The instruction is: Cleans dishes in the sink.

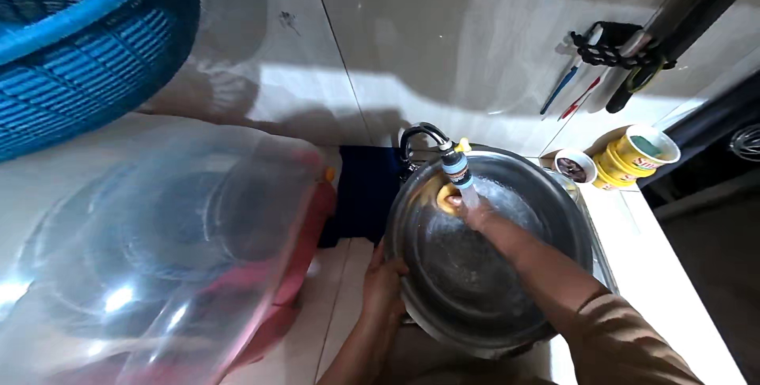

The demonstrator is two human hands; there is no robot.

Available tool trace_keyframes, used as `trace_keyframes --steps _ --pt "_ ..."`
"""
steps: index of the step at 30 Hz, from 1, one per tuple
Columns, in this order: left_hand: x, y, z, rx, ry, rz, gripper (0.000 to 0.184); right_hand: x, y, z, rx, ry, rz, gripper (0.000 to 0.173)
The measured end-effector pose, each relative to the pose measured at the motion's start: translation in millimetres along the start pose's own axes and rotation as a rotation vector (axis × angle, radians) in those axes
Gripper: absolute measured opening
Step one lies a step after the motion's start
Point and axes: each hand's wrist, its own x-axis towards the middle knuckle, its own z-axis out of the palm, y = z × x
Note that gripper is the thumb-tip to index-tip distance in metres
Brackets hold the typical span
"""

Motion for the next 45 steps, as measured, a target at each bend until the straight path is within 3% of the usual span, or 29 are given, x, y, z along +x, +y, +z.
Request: trace_keyframes --steps 4,9,11,14,20,22,24,27,29,30,33,37,41,45 --pt "1.2 0.7 0.5 0.023 -0.007 0.029 0.079 -4.1 48.4 -15.8 -0.208 0.002 0.008 0.041" --pt "1.8 2.1 -0.3 0.057 0.002 0.026 0.08 -73.5 124.2 -25.3 -0.332 -0.063 0.055 0.042" --pt "2.8 1.9 -0.5 0.055 0.006 0.026 0.08 -119.0 110.7 -39.7 -0.258 -0.246 0.07 0.048" --pt "1.2 3.6 0.6 0.054 -0.002 0.029 0.078 -159.3 76.0 -38.2 -0.158 -0.496 0.056 0.042" --pt "-0.9 5.6 2.7 0.013 -0.003 0.02 0.078 -166.3 14.3 5.0 0.072 -0.66 -0.288 0.049" --pt "-1.0 3.6 2.1 -0.015 -0.01 0.025 0.073 -156.8 -16.5 13.7 0.222 -0.639 -0.41 0.054" --pt "-1.5 0.6 0.1 -0.085 -0.058 0.054 0.058 -144.3 -50.8 13.5 0.455 -0.559 -0.42 0.053" --pt "-0.7 -2.2 -0.4 -0.211 -0.137 0.119 0.043 -116.3 -87.8 10.0 0.762 -0.337 -0.392 0.044" --pt "1.7 -5.0 -0.6 -0.131 -0.139 0.164 0.041 -90.7 -95.6 5.1 0.761 -0.158 -0.392 0.046" --pt "3.3 -7.0 -1.9 -0.055 -0.131 0.177 0.039 -77.7 -96.9 1.8 0.728 -0.053 -0.399 0.048" --pt "1.1 -5.9 0.0 0.074 -0.072 0.127 0.062 -38.7 -94.4 -10.9 0.551 0.183 -0.379 0.049" --pt "-3.6 -4.2 2.1 0.093 -0.04 0.092 0.067 11.6 -49.3 -5.4 0.07 0.321 -0.291 0.048" --pt "-1.6 -2.9 -0.2 0.068 -0.031 0.106 0.066 7.1 5.4 -30.9 -0.141 0.321 -0.254 0.038" --pt "-2.8 1.2 2.3 0.042 -0.018 0.096 0.065 -21.0 29.8 -61.6 -0.324 0.084 0.072 0.055"
